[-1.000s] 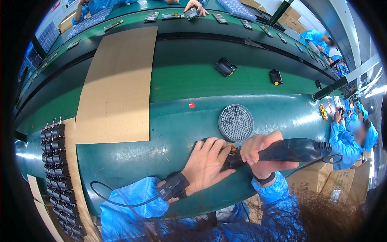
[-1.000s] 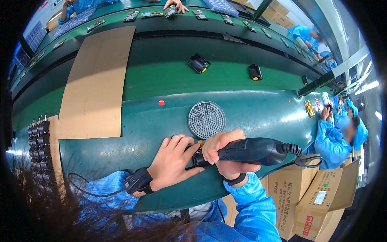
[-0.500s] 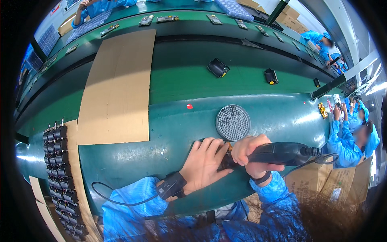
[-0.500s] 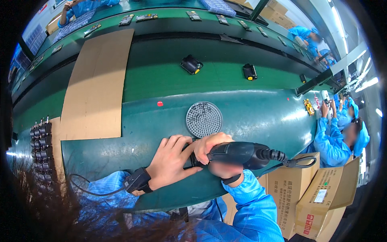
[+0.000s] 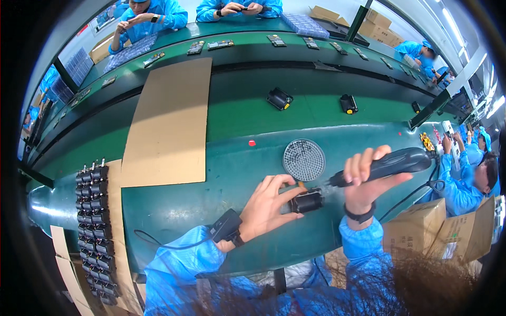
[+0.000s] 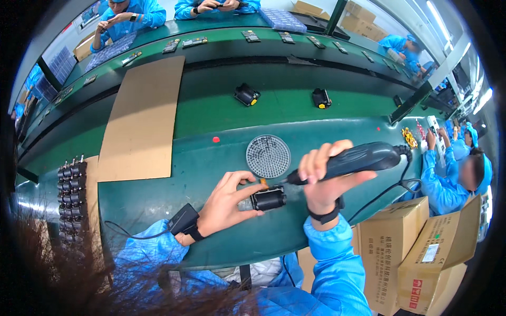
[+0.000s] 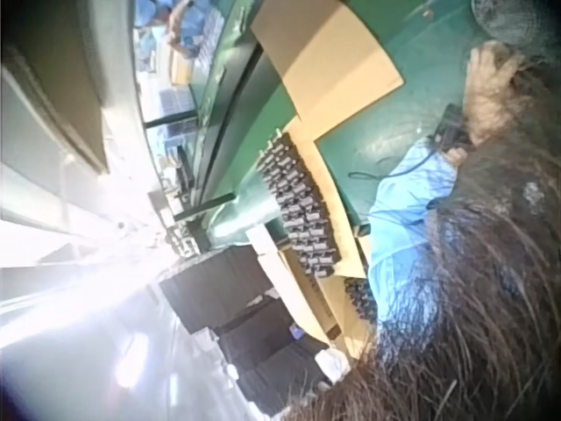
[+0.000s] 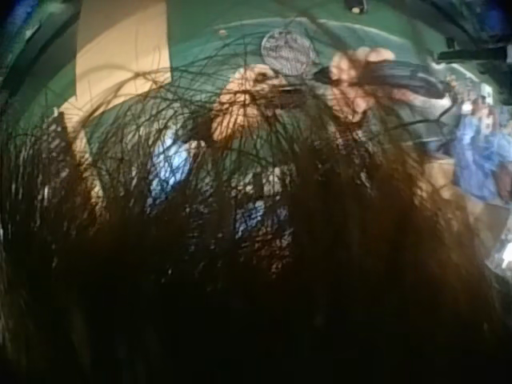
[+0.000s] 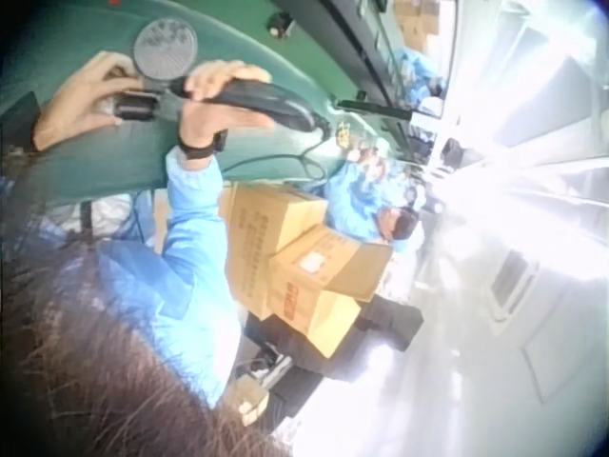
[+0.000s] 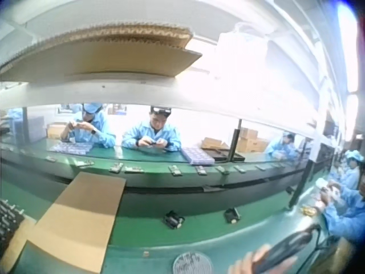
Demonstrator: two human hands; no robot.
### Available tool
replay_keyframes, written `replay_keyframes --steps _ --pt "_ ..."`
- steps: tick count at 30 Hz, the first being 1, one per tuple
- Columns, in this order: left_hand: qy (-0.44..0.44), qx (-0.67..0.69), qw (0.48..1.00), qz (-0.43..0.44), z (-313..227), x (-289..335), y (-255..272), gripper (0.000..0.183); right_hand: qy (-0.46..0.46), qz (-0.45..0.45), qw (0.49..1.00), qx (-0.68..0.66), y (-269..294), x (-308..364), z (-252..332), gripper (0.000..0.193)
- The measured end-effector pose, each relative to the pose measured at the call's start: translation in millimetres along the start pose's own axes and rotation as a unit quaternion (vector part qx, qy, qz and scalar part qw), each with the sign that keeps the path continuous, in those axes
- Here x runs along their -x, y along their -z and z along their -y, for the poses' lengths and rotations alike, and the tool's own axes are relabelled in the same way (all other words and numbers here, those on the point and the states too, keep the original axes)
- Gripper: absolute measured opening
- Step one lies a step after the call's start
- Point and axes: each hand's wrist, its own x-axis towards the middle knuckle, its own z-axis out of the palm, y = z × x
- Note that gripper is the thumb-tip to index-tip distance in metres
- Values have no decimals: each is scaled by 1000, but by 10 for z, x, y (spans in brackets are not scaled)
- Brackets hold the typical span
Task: Assembling small electronic components using an electric screwdriver on a factory conveyor belt.
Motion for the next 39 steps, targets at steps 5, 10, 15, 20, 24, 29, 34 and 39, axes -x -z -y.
replay_keyframes --steps 5,10,15,20,24,29,34,39 --pt "42 -74 996 -36 -249 66 688 59 27 -50 993 100 660 -193 247 79" --pt "170 -356 919 2 -464 598 1266 54 -12 -106 991 85 962 -153 211 79" --pt "146 -201 966 71 -336 749 953 56 -14 -18 998 58 1134 -150 363 77" --pt "144 -211 965 64 -300 973 899 45 -54 24 998 21 1357 -202 152 74" --pt "167 -168 968 -81 -812 1366 1262 46 -49 2 999 21 1568 -203 295 81" --pt "371 -221 824 -366 -1390 2770 1680 66 -8 -12 996 84 1787 -151 240 36" --pt "480 -231 639 -555 -1978 4090 1556 56 -42 27 997 53 1956 -173 130 34" --pt "550 -322 622 -454 -1814 4413 1520 51 -73 156 985 -9 1692 -281 243 33"
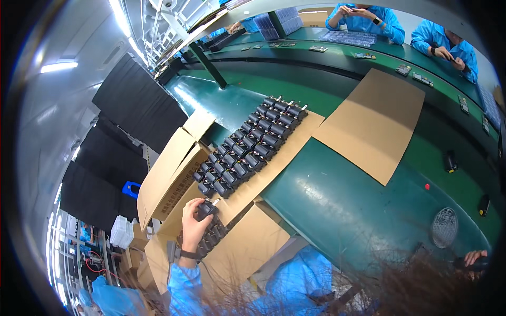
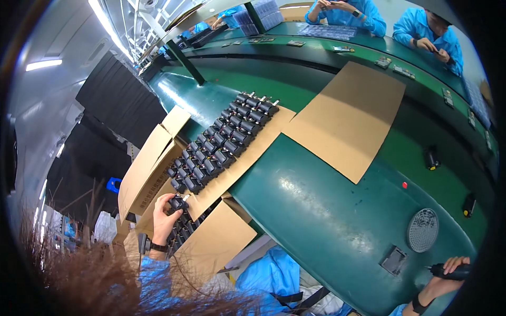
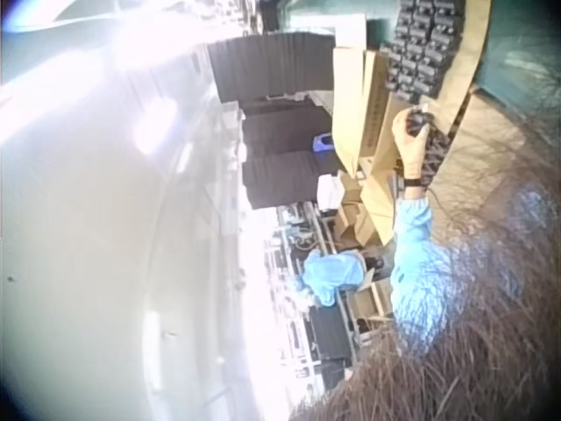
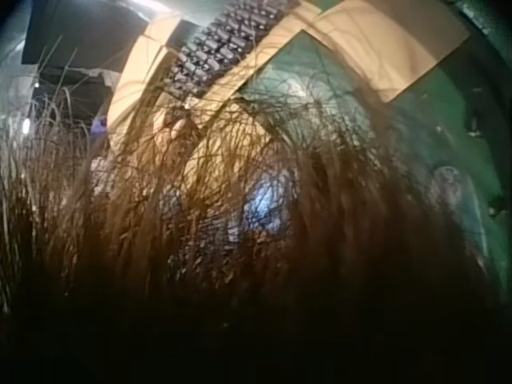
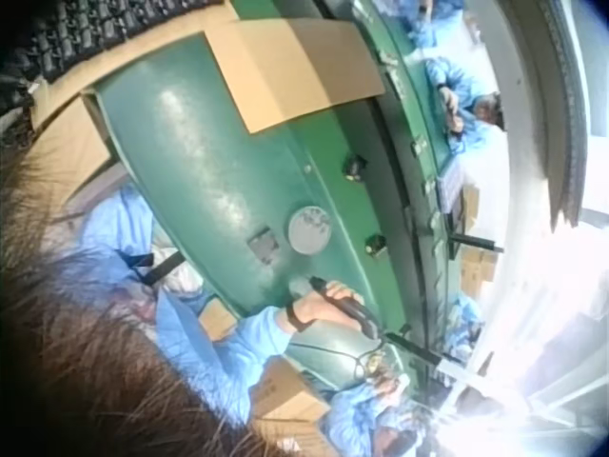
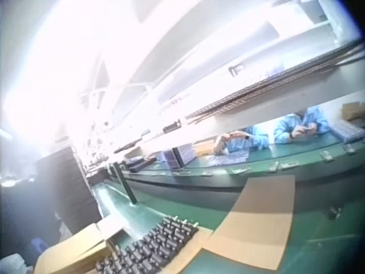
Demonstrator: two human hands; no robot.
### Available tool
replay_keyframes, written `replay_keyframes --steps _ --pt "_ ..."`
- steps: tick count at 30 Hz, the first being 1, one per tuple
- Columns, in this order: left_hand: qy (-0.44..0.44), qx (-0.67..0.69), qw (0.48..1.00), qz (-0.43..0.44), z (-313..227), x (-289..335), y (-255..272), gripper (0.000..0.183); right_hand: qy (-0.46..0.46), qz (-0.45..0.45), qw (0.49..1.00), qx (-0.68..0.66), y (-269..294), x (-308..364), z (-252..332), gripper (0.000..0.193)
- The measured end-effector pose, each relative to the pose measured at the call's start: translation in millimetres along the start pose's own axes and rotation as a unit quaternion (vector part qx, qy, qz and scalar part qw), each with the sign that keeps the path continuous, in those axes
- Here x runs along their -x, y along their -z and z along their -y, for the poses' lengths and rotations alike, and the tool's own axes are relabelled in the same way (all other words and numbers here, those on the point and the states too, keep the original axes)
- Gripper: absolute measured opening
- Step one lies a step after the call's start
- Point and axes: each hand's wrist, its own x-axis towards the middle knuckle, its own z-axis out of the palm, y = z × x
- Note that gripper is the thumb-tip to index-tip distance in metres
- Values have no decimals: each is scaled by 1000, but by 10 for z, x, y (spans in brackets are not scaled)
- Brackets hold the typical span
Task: Assembling small electronic components using an electric screwdriver on a factory conveyor belt.
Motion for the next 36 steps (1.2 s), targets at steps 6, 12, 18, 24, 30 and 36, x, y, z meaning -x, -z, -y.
replay_keyframes --steps 6,12,18,24,30,36 --pt "-9 11 999 -35 91 -133 -275 50 50 -143 988 10 -69 103 -46 49" --pt "-91 -48 992 -69 -82 -180 -484 60 -12 -80 997 -12 -153 78 148 75" --pt "-228 -36 973 -11 -1076 13 -653 60 -38 -174 978 111 -713 -35 -239 77" --pt "-392 135 890 190 -2729 -73 -1418 57 -99 -122 953 260 -866 -33 -247 63" --pt "-551 275 756 221 -4223 -297 -3343 56 -141 -179 947 226 -867 63 -258 61" --pt "-673 167 678 242 -5080 -545 -4407 70 -138 -149 960 193 -725 179 -366 78"
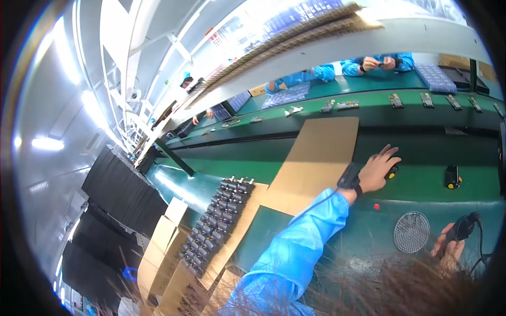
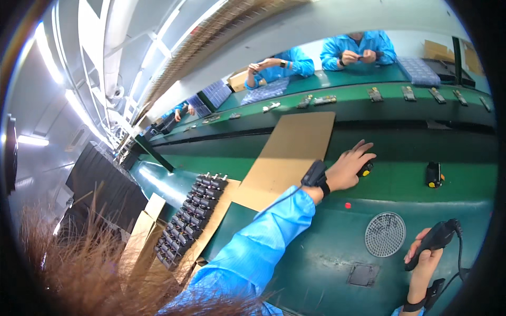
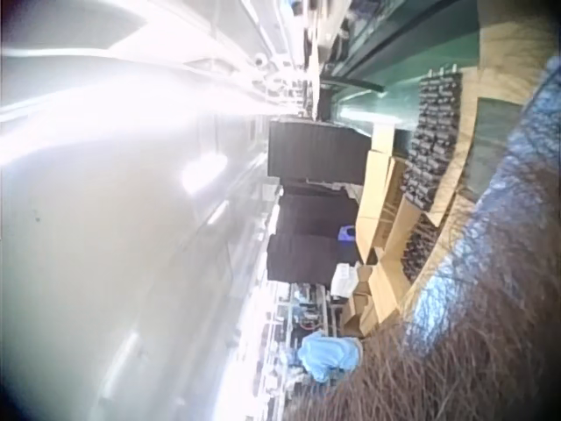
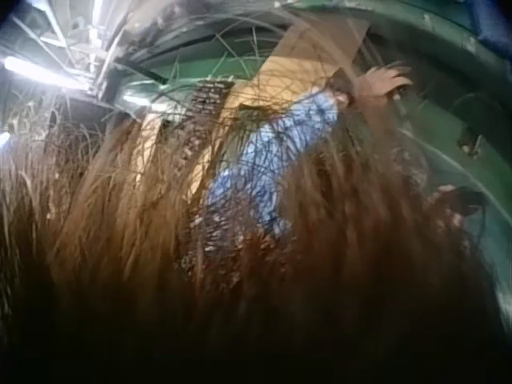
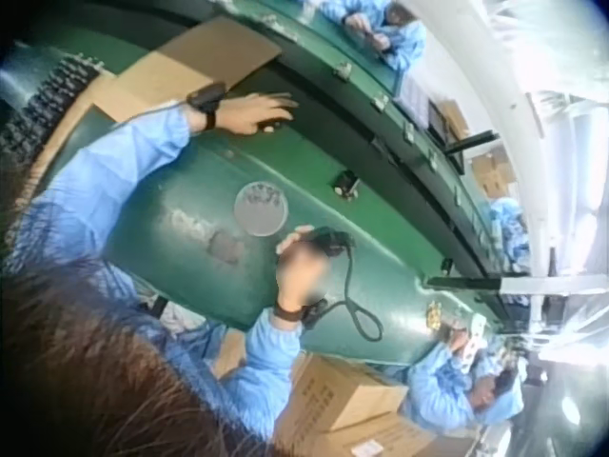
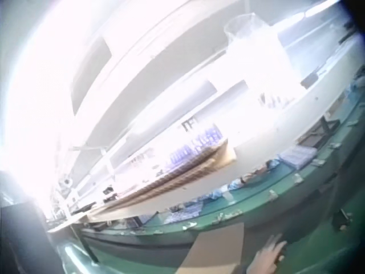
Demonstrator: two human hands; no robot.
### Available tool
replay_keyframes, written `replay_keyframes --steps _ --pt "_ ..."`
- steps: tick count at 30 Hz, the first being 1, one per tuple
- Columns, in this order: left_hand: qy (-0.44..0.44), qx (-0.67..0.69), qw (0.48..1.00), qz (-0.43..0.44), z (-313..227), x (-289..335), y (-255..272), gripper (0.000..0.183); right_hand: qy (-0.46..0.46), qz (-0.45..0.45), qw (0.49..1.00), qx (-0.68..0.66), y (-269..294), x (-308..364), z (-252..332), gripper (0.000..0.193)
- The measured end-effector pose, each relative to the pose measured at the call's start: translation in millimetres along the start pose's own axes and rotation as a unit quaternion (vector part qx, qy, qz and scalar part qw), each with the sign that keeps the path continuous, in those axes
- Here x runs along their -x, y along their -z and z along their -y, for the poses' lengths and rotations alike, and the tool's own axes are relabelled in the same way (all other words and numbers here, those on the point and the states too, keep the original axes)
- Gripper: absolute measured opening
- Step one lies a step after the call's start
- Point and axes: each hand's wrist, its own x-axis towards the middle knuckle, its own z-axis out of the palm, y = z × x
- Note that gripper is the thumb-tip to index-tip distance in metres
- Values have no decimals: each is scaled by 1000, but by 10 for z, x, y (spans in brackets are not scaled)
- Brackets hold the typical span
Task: Assembling small electronic components using an electric screwdriver on a factory conveyor belt.
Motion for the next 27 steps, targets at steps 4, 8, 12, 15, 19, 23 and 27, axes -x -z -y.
replay_keyframes --steps 4,8,12,15,19,23,27 --pt "-60 74 994 55 66 -375 -89 50 -12 -54 998 -14 148 67 65 79" --pt "-49 11 997 63 464 -230 61 60 -27 -49 998 11 -139 0 380 68" --pt "57 3 994 89 570 138 305 63 -38 -21 999 -31 -346 -194 223 68" --pt "88 -8 993 80 290 1 309 60 -5 -21 999 -44 -240 -146 328 68" --pt "121 184 973 74 -660 -343 350 58 65 -81 993 -56 139 6 560 71" --pt "-42 168 969 177 -1359 -506 272 57 119 -130 981 -87 104 37 532 76" --pt "-244 139 942 182 -2031 -964 -562 57 187 -141 960 -150 -27 398 780 78"
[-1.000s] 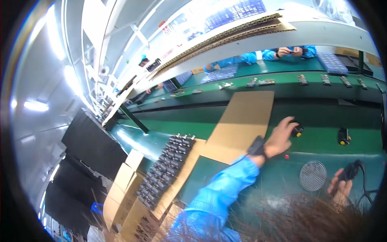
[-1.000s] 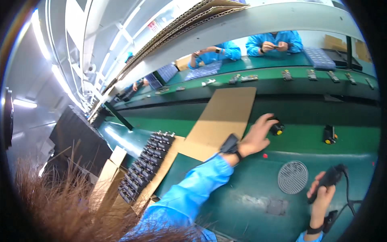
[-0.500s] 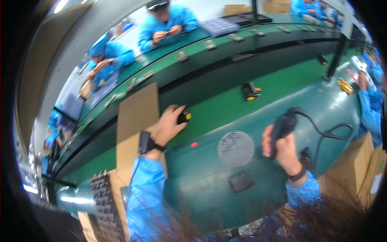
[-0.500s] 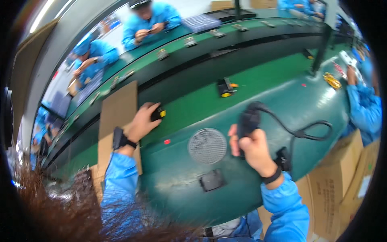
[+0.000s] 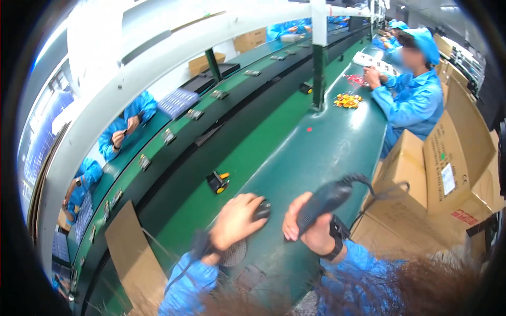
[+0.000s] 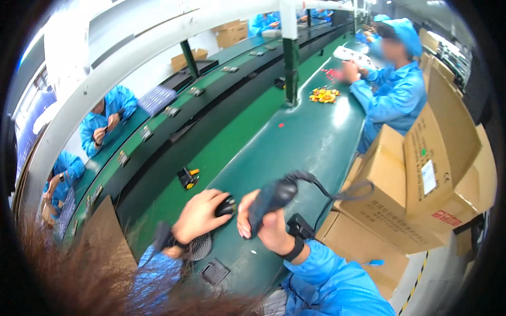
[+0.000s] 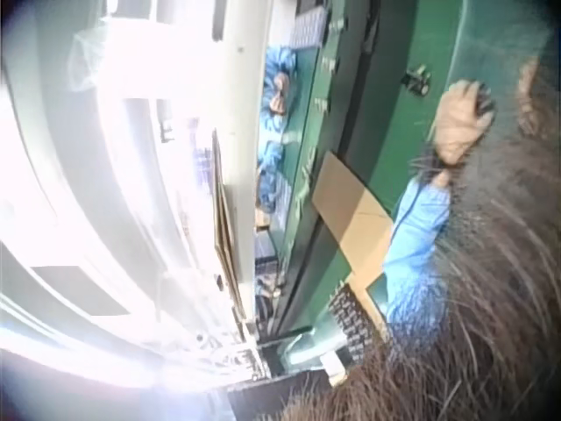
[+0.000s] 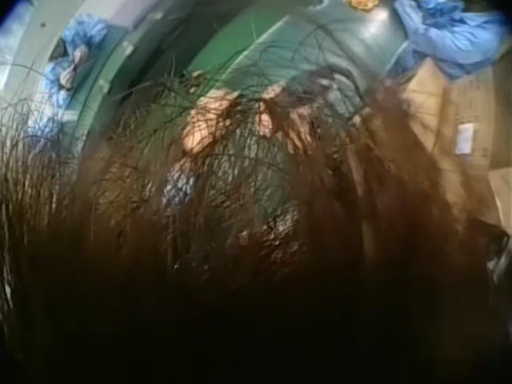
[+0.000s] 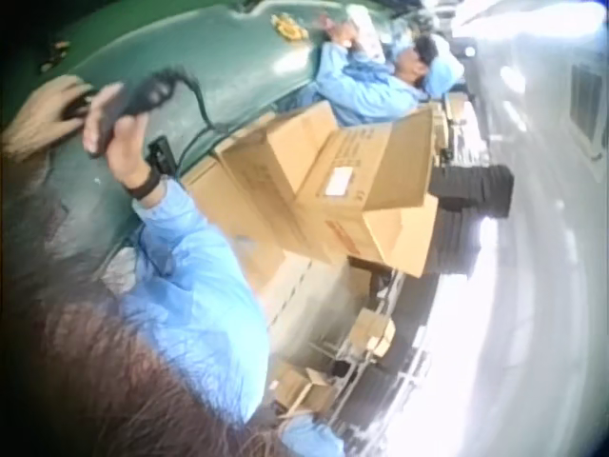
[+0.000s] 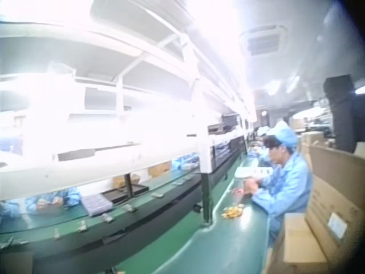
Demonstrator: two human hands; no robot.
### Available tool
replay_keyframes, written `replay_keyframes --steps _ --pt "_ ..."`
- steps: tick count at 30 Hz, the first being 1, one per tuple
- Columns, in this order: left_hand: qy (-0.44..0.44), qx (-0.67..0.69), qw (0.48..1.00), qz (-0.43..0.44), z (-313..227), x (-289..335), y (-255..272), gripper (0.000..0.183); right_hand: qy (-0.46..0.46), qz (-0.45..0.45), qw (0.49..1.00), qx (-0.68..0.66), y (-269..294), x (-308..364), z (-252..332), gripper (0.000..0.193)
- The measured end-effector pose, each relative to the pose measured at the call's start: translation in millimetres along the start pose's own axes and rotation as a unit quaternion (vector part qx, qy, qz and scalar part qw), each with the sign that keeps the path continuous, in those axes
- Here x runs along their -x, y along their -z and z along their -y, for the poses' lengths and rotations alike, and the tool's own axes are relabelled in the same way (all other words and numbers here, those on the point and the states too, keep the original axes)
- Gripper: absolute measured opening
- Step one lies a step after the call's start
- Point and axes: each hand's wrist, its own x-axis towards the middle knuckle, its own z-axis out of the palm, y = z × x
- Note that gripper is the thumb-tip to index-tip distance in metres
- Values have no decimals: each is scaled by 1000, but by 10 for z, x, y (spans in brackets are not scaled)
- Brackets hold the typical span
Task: Assembling small electronic components using an electric screwdriver on a factory conveyor belt.
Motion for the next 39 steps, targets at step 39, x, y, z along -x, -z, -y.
replay_keyframes --steps 39 --pt "204 -186 952 -128 1122 909 452 53 -60 -26 995 71 -24 105 -202 80"
